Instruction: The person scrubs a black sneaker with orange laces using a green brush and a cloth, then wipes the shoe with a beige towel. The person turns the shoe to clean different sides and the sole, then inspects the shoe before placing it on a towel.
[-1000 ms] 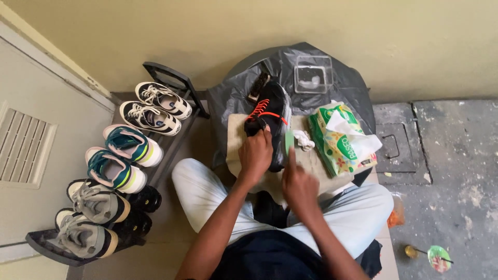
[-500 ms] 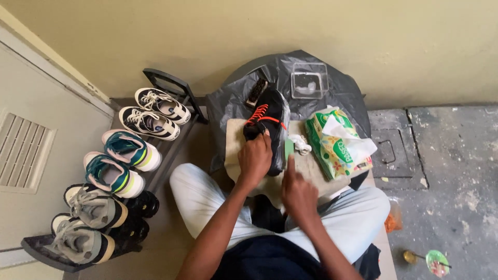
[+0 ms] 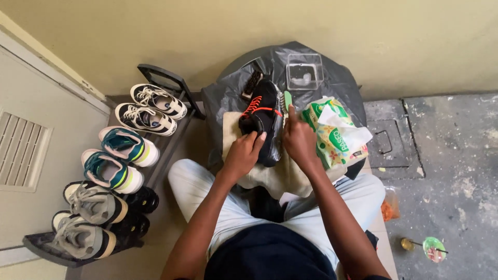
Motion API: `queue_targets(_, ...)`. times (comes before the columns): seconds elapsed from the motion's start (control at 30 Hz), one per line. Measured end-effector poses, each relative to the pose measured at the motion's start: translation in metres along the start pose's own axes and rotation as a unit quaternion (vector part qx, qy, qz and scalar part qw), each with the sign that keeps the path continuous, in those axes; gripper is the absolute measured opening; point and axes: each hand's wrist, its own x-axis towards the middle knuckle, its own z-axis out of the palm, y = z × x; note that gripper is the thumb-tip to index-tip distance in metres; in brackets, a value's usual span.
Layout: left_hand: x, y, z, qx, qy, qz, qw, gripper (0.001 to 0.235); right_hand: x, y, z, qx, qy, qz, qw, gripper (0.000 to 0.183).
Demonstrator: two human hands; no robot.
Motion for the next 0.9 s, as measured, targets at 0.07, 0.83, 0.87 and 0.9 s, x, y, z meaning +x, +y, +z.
queue_targets(0.07,0.003,-0.010,0.009,0.002,0.004,-0.003,1.000,0.069,-0.016,0.010,0.012,-0.015,-0.023,0.005,1.000,0.053)
queue_targets(0.83,0.013,-0.008,0.039,-0.020,0.097,0.040,0.994,0.046,-0.183,0.000,0.053,-0.176,0.208,-0.120,0.954,0.060)
queue_targets(0.87,0.012,-0.005,0.041,-0.035,0.099,0.039,0.994,0.047,-0.183,0.003,0.057,-0.173,0.216,-0.117,0.954,0.061)
queue_targets(0.9,0.011,-0.002,0.042,-0.050,0.101,0.037,0.993,0.048,-0.183,0.007,0.062,-0.170,0.224,-0.113,0.953,0.062)
